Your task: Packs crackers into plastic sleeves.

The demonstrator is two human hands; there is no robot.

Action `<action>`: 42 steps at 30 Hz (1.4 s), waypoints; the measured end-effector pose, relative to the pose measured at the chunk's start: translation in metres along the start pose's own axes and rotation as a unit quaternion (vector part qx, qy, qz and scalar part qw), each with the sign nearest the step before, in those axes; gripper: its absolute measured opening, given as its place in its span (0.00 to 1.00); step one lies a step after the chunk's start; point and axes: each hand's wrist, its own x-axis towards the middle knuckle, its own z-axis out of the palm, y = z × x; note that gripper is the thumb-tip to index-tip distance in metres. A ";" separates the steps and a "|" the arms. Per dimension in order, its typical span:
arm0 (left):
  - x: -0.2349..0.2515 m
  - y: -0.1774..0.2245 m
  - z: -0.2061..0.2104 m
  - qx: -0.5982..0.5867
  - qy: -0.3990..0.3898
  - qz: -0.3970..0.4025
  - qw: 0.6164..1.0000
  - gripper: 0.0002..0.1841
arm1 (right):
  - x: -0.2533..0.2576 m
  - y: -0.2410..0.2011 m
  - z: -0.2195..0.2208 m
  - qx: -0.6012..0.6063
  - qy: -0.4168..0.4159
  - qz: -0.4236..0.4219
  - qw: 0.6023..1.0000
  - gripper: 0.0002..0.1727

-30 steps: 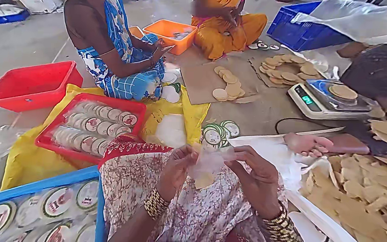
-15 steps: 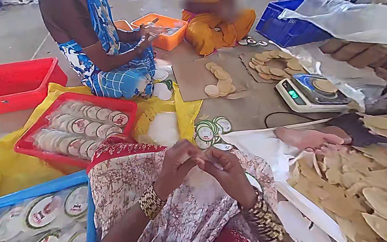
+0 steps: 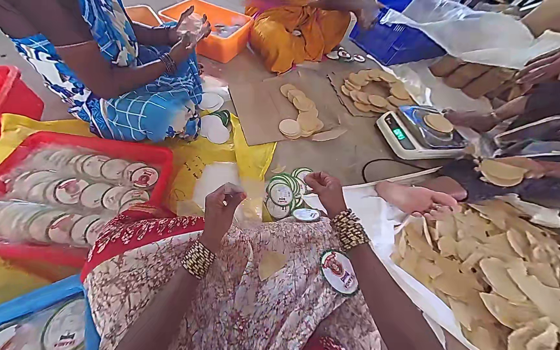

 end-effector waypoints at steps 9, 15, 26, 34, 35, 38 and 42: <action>0.011 -0.028 0.008 0.014 0.064 -0.068 0.996 0.06 | 0.036 0.035 0.078 -0.434 -0.187 0.080 0.878 0.53; 0.012 -0.026 0.010 -0.050 0.088 -0.103 0.990 0.06 | 0.046 0.033 0.073 -0.371 -0.176 0.123 0.903 0.37; 0.015 -0.026 0.009 -0.062 0.086 -0.131 0.986 0.07 | 0.104 0.017 0.022 -0.133 0.043 0.070 0.988 0.12; 0.007 -0.028 0.014 -0.090 0.062 -0.138 0.984 0.05 | 0.153 0.012 -0.028 -0.075 0.166 0.138 0.973 0.18; 0.005 -0.029 0.015 -0.090 0.055 -0.140 0.985 0.05 | 0.169 0.015 -0.031 -0.070 0.177 0.141 0.972 0.19; 0.004 -0.029 0.017 -0.074 0.046 -0.158 0.984 0.05 | 0.222 0.020 -0.035 -0.074 0.205 0.118 0.969 0.23; 0.003 -0.036 0.019 -0.058 0.052 -0.172 0.982 0.05 | 0.282 0.008 -0.031 -0.122 0.240 0.110 0.957 0.27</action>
